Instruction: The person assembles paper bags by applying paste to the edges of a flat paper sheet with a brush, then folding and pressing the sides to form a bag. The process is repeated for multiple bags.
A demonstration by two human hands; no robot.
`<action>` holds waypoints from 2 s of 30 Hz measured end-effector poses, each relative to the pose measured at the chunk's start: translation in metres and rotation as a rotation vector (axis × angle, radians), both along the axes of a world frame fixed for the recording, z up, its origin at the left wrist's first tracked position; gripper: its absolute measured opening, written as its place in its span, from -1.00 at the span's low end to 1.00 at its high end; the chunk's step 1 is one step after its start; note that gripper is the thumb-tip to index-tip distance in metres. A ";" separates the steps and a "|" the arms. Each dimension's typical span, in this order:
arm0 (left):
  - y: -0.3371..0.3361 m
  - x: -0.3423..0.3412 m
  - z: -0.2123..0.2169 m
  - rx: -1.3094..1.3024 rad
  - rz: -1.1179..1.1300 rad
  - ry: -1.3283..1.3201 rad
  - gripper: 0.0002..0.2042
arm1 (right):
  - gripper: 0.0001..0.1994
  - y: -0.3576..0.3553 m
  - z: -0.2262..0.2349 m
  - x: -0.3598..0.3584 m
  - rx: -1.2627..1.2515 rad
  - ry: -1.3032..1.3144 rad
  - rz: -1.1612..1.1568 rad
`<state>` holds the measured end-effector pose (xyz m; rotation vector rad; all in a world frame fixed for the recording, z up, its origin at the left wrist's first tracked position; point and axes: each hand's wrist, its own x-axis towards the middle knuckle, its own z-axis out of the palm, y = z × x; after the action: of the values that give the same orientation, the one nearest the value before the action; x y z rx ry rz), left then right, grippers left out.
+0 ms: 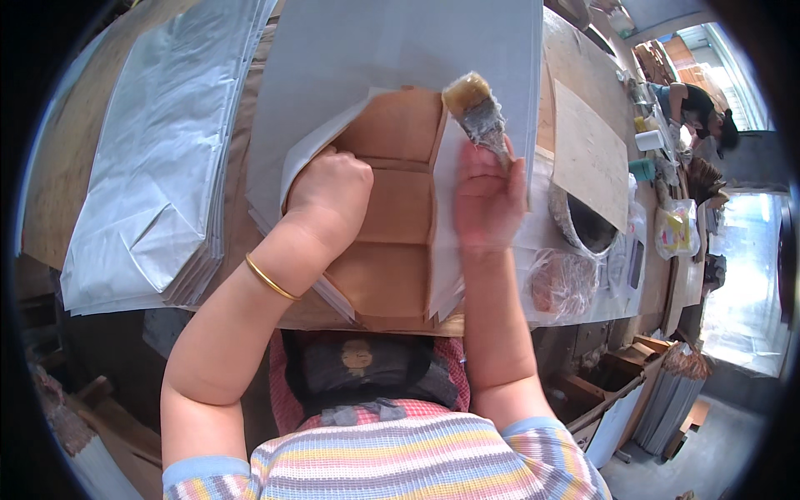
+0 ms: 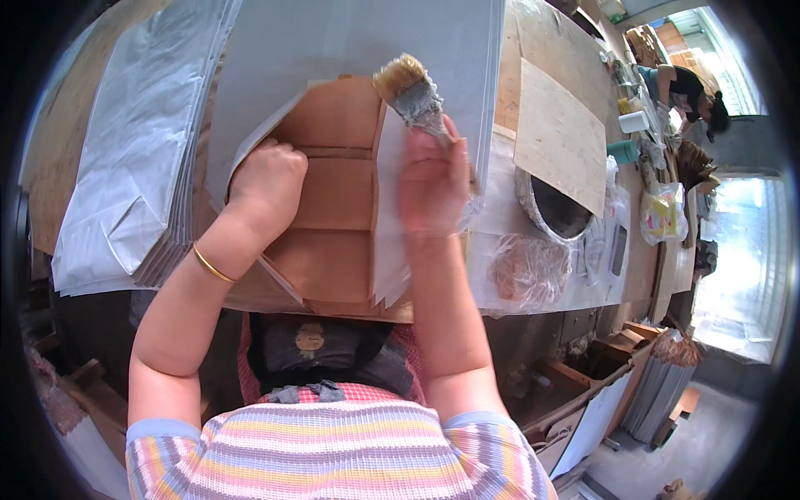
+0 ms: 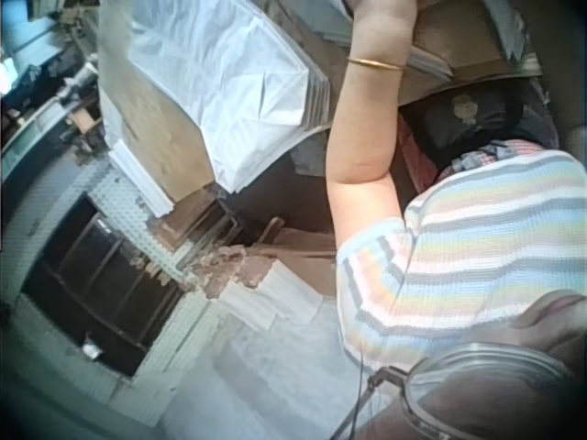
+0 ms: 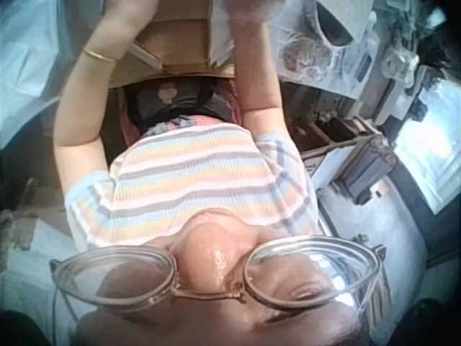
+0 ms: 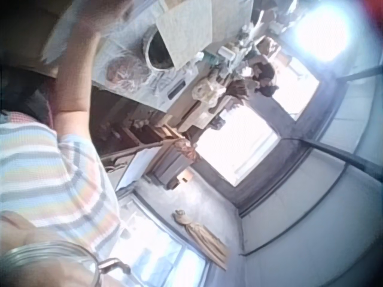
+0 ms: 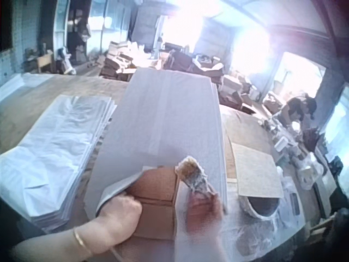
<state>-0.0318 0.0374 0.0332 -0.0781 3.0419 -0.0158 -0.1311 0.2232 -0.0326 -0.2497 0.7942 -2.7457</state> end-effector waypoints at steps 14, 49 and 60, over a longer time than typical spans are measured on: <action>-0.055 0.049 -0.056 -0.003 0.194 0.426 -0.42 | -0.57 -0.016 -0.003 0.000 -0.174 -0.057 0.362; 0.019 0.052 0.027 -0.098 -0.475 -0.517 -0.94 | -0.54 -0.007 -0.007 -0.009 -0.285 -0.067 0.598; -0.025 0.031 0.024 0.400 -0.157 -0.072 -0.90 | -0.54 0.003 0.003 -0.019 -0.218 -0.115 0.729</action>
<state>-0.0006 0.0124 0.0569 0.1859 2.9055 0.5600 -0.1501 0.2259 -0.0295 -0.3393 0.2822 -2.1196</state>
